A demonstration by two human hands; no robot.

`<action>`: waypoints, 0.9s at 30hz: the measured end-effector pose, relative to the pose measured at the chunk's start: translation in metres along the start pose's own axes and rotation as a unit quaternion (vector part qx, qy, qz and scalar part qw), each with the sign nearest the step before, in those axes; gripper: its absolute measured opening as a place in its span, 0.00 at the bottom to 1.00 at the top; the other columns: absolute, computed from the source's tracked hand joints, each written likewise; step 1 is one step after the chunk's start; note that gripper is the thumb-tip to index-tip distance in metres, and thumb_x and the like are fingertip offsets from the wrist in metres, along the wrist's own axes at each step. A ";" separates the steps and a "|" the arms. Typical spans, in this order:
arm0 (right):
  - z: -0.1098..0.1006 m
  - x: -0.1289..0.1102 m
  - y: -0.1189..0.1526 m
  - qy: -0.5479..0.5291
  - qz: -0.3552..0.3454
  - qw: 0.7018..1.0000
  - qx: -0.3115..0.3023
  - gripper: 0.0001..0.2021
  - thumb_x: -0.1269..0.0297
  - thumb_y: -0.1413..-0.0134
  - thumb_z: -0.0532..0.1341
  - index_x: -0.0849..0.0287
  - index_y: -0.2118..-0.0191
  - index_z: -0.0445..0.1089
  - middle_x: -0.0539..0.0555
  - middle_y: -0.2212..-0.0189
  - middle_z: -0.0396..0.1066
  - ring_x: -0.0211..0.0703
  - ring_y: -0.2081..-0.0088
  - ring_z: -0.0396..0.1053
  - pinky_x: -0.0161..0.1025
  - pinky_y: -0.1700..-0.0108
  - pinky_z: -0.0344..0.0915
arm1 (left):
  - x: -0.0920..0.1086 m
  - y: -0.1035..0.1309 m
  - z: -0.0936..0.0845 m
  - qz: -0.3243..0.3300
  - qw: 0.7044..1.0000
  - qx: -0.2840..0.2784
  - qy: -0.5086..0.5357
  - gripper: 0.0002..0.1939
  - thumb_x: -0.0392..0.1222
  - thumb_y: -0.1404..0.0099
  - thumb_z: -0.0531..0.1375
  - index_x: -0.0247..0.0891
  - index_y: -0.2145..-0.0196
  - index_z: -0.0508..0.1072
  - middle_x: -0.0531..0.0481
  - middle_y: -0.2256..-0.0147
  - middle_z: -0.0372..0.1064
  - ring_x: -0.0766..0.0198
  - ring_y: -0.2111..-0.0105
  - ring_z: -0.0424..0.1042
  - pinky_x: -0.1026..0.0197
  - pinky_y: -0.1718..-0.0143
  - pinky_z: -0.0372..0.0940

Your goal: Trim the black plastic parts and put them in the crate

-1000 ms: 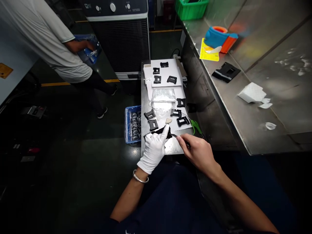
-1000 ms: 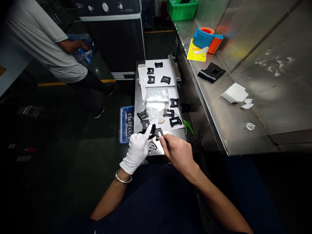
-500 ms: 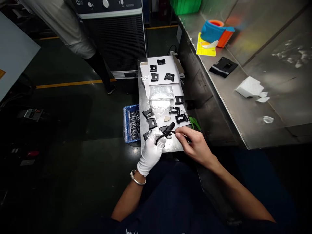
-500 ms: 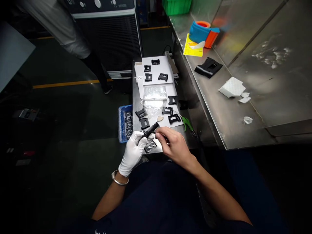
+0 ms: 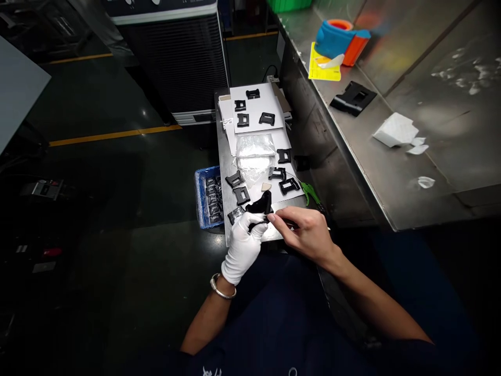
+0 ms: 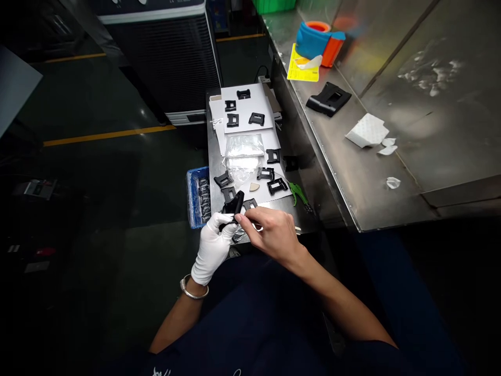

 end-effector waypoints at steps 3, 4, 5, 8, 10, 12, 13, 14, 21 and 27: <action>-0.001 0.005 -0.003 -0.001 0.005 1.000 0.000 0.15 0.56 0.34 0.60 0.56 0.69 0.76 0.51 0.74 0.75 0.38 0.73 0.69 0.37 0.69 0.57 | 0.003 0.001 0.001 0.020 1.000 -0.011 0.000 0.06 0.43 0.31 0.61 0.39 0.64 0.73 0.47 0.61 0.75 0.59 0.59 0.75 0.54 0.53 0.69; -0.002 0.006 -0.004 -0.001 0.006 1.000 0.000 0.15 0.56 0.34 0.60 0.56 0.69 0.77 0.51 0.74 0.76 0.38 0.73 0.69 0.37 0.69 0.57 | 0.003 0.002 0.002 0.023 1.000 -0.015 0.004 0.06 0.43 0.31 0.61 0.39 0.64 0.73 0.47 0.61 0.75 0.59 0.59 0.75 0.54 0.53 0.69; -0.003 0.007 -0.006 0.000 0.006 1.000 0.002 0.14 0.56 0.34 0.60 0.56 0.68 0.77 0.51 0.74 0.76 0.38 0.73 0.69 0.36 0.68 0.58 | 0.003 0.002 0.003 0.024 1.000 -0.018 0.009 0.05 0.42 0.31 0.61 0.38 0.64 0.73 0.47 0.61 0.75 0.59 0.58 0.75 0.54 0.53 0.69; -0.006 0.011 -0.010 0.007 0.009 1.000 0.008 0.14 0.56 0.34 0.60 0.57 0.68 0.78 0.51 0.73 0.77 0.37 0.73 0.70 0.36 0.68 0.58 | 0.002 0.004 0.005 0.023 0.999 -0.029 0.022 0.04 0.41 0.31 0.60 0.38 0.63 0.74 0.46 0.60 0.75 0.58 0.57 0.75 0.53 0.53 0.70; -0.009 0.013 -0.012 0.016 0.014 1.000 0.014 0.15 0.56 0.34 0.60 0.57 0.68 0.78 0.51 0.73 0.77 0.37 0.73 0.70 0.35 0.68 0.58 | 0.003 0.004 0.006 0.028 0.999 -0.030 0.031 0.04 0.39 0.31 0.60 0.38 0.63 0.74 0.46 0.60 0.75 0.58 0.57 0.75 0.53 0.53 0.70; -0.011 0.014 -0.014 0.022 0.016 1.000 0.016 0.16 0.55 0.34 0.60 0.57 0.69 0.78 0.51 0.74 0.77 0.37 0.73 0.70 0.35 0.69 0.58 | 0.004 0.005 0.006 0.034 0.998 -0.026 0.039 0.03 0.38 0.31 0.61 0.38 0.63 0.74 0.46 0.61 0.75 0.58 0.58 0.75 0.53 0.53 0.70; -0.012 0.015 -0.015 0.024 0.016 0.999 0.016 0.16 0.55 0.34 0.60 0.57 0.69 0.78 0.51 0.74 0.76 0.36 0.74 0.70 0.35 0.69 0.58 | 0.004 0.005 0.006 0.036 0.998 -0.025 0.041 0.02 0.38 0.31 0.61 0.38 0.63 0.74 0.47 0.61 0.75 0.58 0.58 0.75 0.53 0.53 0.69; -0.013 0.016 -0.016 0.026 0.016 0.999 0.018 0.16 0.55 0.34 0.60 0.57 0.69 0.78 0.50 0.74 0.77 0.36 0.74 0.70 0.35 0.69 0.58 | 0.005 0.005 0.006 0.039 0.998 -0.025 0.042 0.02 0.37 0.31 0.60 0.38 0.63 0.74 0.47 0.61 0.75 0.58 0.57 0.75 0.53 0.53 0.69; -0.020 0.028 -0.022 0.040 0.029 0.998 0.033 0.18 0.53 0.34 0.59 0.57 0.69 0.79 0.52 0.72 0.78 0.38 0.73 0.72 0.36 0.70 0.57 | 0.015 0.009 0.006 0.088 0.995 -0.031 0.031 0.03 0.33 0.33 0.60 0.39 0.63 0.73 0.48 0.61 0.74 0.58 0.58 0.74 0.53 0.53 0.68; -0.022 0.053 -0.029 0.052 0.084 0.995 0.018 0.19 0.50 0.36 0.60 0.57 0.70 0.78 0.51 0.75 0.75 0.38 0.74 0.68 0.37 0.71 0.53 | 0.027 0.010 0.005 0.138 0.989 -0.043 0.037 0.05 0.30 0.33 0.60 0.39 0.63 0.71 0.48 0.60 0.74 0.59 0.57 0.74 0.52 0.53 0.68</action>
Point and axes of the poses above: each hand's wrist, its own y-axis away from the middle knuckle, its own z-axis out of the palm, x = y × z, the point moved 10 cm from there along -y, towards the middle knuckle
